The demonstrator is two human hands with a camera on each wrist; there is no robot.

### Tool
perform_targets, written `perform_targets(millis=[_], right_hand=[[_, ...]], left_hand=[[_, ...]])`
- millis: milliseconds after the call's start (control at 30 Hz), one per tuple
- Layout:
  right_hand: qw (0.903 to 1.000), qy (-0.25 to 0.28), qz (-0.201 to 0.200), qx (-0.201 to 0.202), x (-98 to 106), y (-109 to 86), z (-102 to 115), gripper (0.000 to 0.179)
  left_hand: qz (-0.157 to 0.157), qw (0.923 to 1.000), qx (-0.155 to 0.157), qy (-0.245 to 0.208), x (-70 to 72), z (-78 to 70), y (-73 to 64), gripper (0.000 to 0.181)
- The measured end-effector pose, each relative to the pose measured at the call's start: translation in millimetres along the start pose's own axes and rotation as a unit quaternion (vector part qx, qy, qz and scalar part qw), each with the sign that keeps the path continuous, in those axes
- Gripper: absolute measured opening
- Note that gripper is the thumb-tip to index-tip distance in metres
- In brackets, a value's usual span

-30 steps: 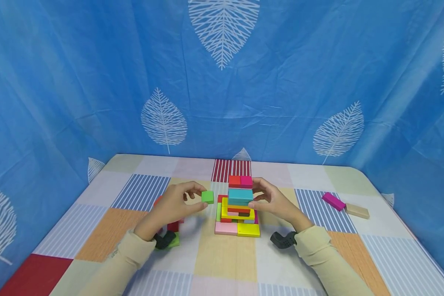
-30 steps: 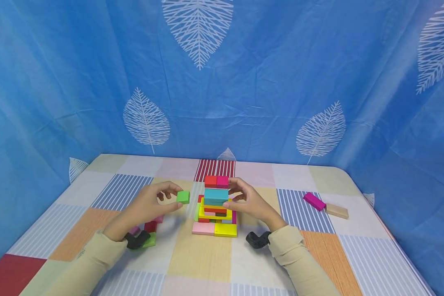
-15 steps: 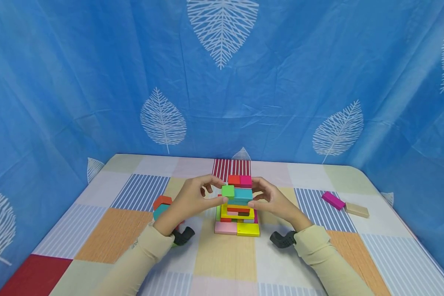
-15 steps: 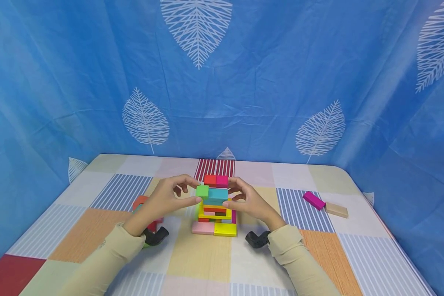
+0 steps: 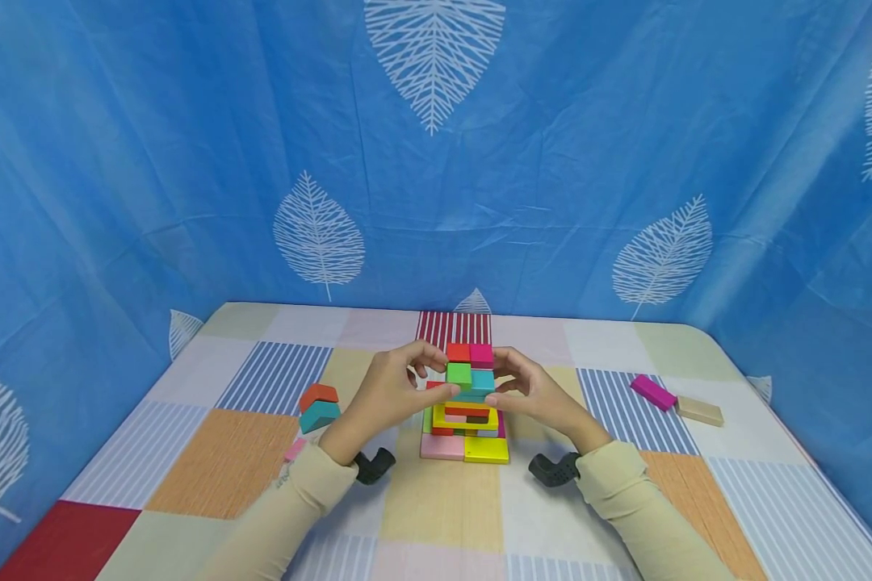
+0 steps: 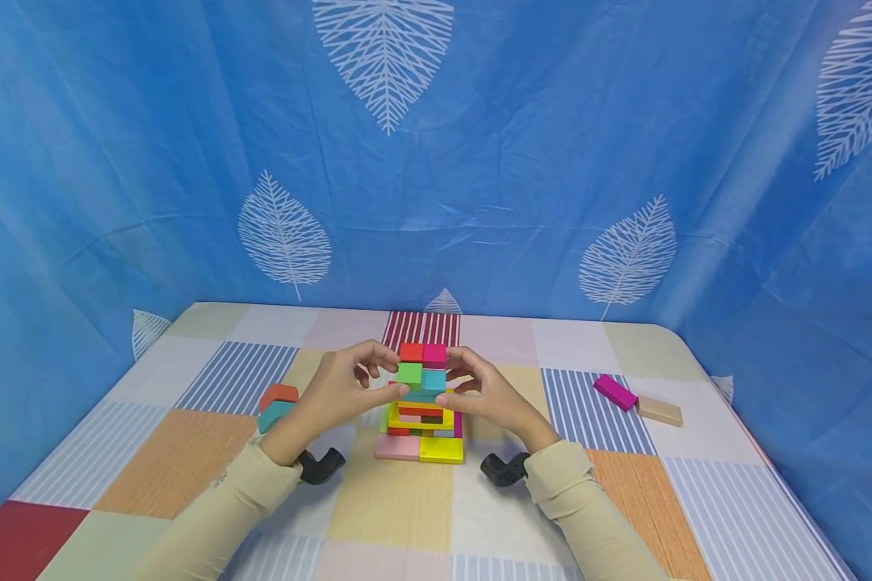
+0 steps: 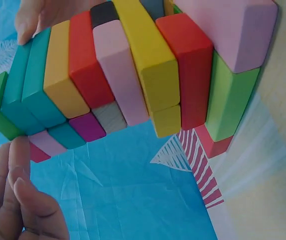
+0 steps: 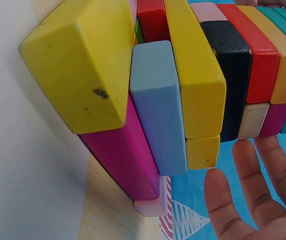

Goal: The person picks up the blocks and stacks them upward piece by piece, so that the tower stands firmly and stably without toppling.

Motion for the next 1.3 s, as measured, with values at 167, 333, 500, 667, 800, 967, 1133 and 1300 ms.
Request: perform_targets(millis=[167,333,500,667,800,967,1133,1300], right_hand=[[0.9999,0.001,0.001,0.010,1,0.5,-1,0.066],[0.9999,0.001,0.002,0.011,1,-0.5,-2,0.067],[1.0000,-0.004,0.001,0.007,-1,-1.0,-2,0.070],[1.0000,-0.009,0.000,0.001,-2,-0.2,-1,0.069],[0.9999,-0.011,-0.001,0.003,-1,-0.2,0,0.069],[0.9999,-0.011,-0.002,0.003,0,-0.1,0,0.070],[0.9999,-0.009,-0.001,-0.005,-1,0.3,0,0.070],[1.0000,-0.003,0.002,-0.006,-1,0.7,1,0.072]], left_hand=[[-0.011,0.9997,-0.010,0.020,-3.6,-1.2,2.4,0.046],[0.016,0.9993,0.021,0.026,-8.3,1.4,7.2,0.074],[0.047,0.9974,0.055,0.002,-11.7,8.5,9.8,0.083],[0.055,0.9962,0.065,-0.014,-12.7,13.6,11.1,0.080],[0.055,0.9963,0.064,-0.016,-13.4,14.9,12.1,0.077],[0.068,0.9954,0.062,-0.025,-10.9,16.0,12.2,0.083],[0.122,0.9902,0.044,-0.052,3.1,19.2,8.7,0.080],[0.164,0.9841,0.052,-0.043,23.5,33.3,-1.4,0.051]])
Point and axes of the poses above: each hand's wrist, its own y-axis towards the middle knuckle, its own x-axis out of the back of the hand, z = x × y, the point moved 6 cm from there along y, towards the middle knuckle, and after that the axes turned 4 degrees about -y, right-handed, at the moved point
